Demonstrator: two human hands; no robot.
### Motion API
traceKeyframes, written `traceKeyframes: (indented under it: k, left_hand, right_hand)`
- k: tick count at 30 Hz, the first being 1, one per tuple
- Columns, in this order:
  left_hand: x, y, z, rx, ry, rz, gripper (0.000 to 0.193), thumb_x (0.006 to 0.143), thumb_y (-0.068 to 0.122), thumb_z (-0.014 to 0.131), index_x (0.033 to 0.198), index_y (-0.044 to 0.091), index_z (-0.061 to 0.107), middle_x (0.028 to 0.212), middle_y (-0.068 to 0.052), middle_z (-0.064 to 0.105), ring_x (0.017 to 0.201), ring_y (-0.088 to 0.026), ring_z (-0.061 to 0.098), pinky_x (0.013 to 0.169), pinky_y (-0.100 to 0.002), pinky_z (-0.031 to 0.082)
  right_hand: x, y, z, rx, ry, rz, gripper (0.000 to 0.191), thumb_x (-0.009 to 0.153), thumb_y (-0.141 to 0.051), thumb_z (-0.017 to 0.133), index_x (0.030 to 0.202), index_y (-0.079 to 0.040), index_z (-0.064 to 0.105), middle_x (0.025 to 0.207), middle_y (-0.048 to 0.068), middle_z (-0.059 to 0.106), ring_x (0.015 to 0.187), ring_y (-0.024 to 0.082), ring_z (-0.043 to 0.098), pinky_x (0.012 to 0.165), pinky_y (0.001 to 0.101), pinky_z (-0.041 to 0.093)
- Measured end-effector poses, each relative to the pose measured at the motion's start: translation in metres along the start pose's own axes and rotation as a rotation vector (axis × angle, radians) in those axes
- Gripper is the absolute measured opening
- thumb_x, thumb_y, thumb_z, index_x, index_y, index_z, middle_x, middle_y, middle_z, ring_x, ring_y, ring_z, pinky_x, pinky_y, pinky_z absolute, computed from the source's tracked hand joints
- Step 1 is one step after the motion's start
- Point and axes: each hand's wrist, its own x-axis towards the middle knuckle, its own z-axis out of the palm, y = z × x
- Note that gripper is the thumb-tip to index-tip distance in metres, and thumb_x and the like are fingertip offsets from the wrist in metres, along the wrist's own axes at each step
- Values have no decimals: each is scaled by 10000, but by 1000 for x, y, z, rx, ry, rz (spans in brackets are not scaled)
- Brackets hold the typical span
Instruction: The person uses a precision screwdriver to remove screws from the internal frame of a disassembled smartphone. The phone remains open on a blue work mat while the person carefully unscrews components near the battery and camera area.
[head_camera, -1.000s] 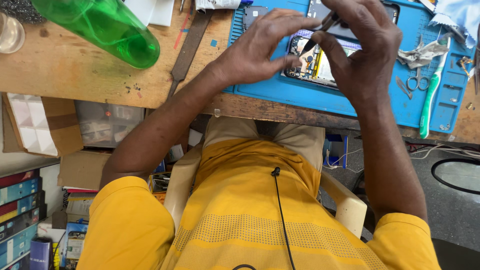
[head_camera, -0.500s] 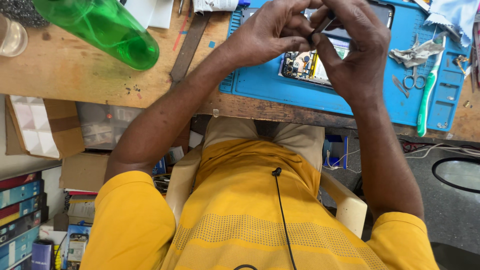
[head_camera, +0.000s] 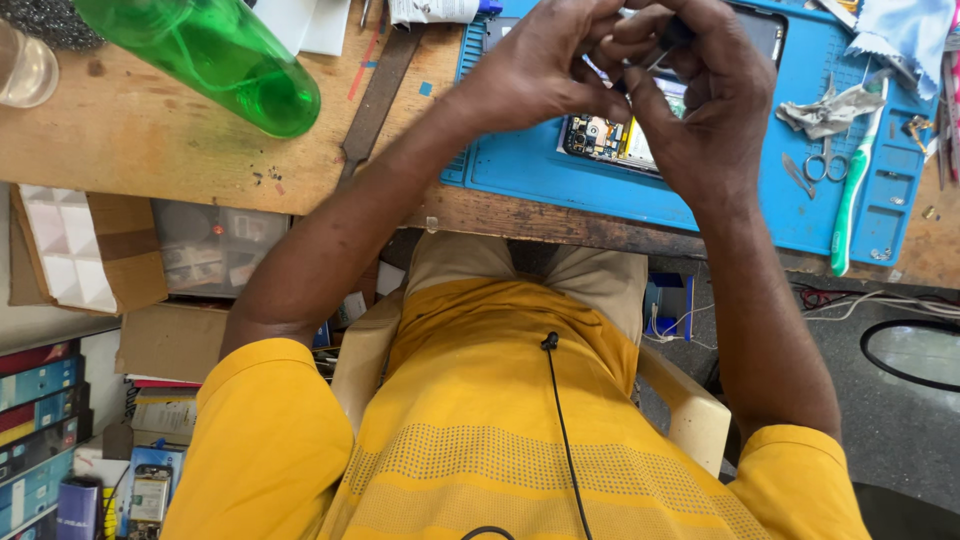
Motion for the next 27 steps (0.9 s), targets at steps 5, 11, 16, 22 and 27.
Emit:
traceKeyframes:
  k: [5,11,16,22,27]
  left_hand:
    - [-4,0,-7,145,55,-100,487,992,27,808,1378,27,511,1168,-96,766,1127,-204,785,994,-353,648]
    - [-1,6,-3,-87,40,-147,604,900,21,739,1421,46,433,1129,3,734,1080,-128,759,956,-284,652]
    - [3,12,2,288,90,52,656,799,65,976,1292,34,543,1048,-80,710,947,-170,769,803,-308,693]
    - [0,12,-2,111,62,-42,588,884,-2,868,1366,63,535,1099,-29,725,1021,-131,810,895,-313,663]
    - [-9,2,-16,303,53,-22,508,939,22,829,1371,56,565,1114,-44,713,1017,-154,730,896,-300,632]
  right_hand:
    - [-7,3,-1,-9,31,39,602,1016,205,759,1498,-30,484,1300,83,624,1160,158,682,1033,254,593]
    - [-13,12,0,-85,3,11,685,1017,222,807,1538,-58,461,1322,84,590,1165,154,664,1056,257,609]
    - [-17,15,4,-31,10,36,697,1033,258,733,1558,-85,429,1282,71,577,1162,167,653,1086,289,587]
    - [-19,16,5,-159,37,24,777,948,194,821,1539,-70,391,1294,104,602,1130,178,663,1043,300,603]
    - [-21,18,8,-11,36,90,773,1026,205,752,1604,-116,351,1298,90,577,1155,175,674,1029,289,602]
